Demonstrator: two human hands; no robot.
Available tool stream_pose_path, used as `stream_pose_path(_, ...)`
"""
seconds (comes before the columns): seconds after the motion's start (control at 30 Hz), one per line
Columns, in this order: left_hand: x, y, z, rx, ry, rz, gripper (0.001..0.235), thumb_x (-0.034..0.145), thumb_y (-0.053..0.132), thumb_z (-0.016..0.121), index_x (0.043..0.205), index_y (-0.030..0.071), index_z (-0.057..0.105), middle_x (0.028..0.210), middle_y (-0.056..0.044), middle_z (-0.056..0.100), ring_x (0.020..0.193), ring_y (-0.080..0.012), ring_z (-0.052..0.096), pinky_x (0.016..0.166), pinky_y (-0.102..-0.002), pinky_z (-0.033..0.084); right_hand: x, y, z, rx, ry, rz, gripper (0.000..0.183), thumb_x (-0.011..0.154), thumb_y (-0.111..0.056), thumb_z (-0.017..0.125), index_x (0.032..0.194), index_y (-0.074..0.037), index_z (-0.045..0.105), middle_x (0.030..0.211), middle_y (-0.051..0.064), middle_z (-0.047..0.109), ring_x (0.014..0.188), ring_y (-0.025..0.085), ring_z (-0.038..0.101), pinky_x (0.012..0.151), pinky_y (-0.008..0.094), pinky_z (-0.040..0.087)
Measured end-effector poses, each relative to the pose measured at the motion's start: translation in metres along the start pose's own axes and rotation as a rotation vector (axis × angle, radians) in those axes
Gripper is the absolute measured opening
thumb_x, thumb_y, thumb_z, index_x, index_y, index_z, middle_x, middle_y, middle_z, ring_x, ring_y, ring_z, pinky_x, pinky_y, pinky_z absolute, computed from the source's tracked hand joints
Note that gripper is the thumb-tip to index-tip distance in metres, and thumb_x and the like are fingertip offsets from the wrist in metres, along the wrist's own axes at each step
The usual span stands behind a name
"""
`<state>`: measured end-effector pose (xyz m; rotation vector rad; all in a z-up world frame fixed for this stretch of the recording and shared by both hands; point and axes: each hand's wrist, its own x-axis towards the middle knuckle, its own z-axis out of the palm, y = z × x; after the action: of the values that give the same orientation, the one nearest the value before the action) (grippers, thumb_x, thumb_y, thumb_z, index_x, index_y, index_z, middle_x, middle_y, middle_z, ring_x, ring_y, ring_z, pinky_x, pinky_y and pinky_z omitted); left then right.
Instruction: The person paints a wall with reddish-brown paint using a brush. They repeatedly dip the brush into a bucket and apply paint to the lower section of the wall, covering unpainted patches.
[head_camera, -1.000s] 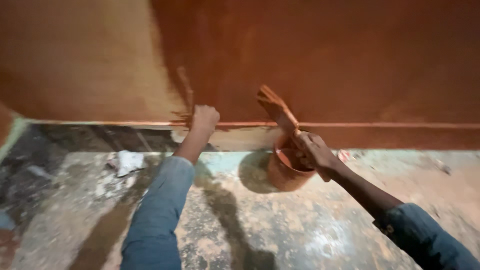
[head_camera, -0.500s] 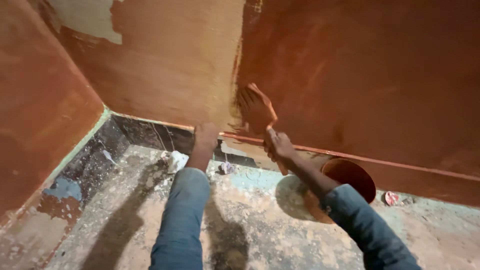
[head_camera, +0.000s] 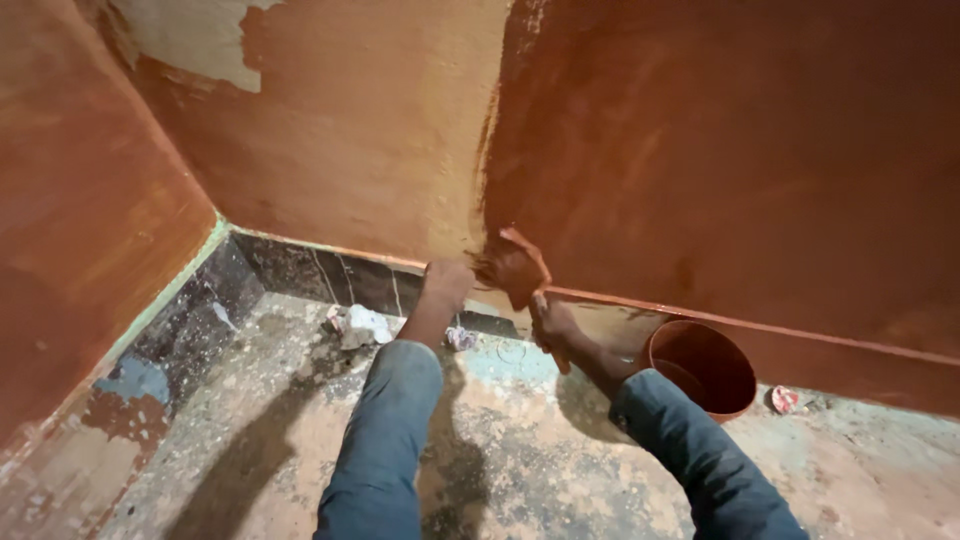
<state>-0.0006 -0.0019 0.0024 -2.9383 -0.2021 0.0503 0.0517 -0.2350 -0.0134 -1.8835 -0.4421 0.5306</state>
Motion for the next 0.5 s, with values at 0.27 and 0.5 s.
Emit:
stream_pose_path(0.27,-0.01,-0.007,-0.013,0.046,-0.038,-0.034,0.025,0.081,0.022,0.08,0.105,0.018,0.08,0.111,-0.006,0.076,0.108,-0.0272,0.072,0.083,-0.044,0.06,-0.007,-0.05,0.014,-0.244,-0.221,-0.054,0.052,0.103,-0.053,0.04,0.079,-0.009,0.053,0.056,0.007,0.05,0.04,0.017,0.047,0.037,0.034,0.038)
stream_pose_path(0.5,-0.046,-0.007,-0.056,0.025,0.253,-0.062,0.067,0.071,0.019,0.086,0.132,0.013,0.06,0.134,-0.011,0.058,0.127,-0.0309,0.051,0.102,-0.045,0.046,-0.035,-0.054,-0.039,0.147,-0.211,-0.027,0.053,0.106,-0.051,0.041,0.078,-0.007,0.053,0.057,0.004,0.049,0.043,0.015,0.046,0.039,0.032,0.036)
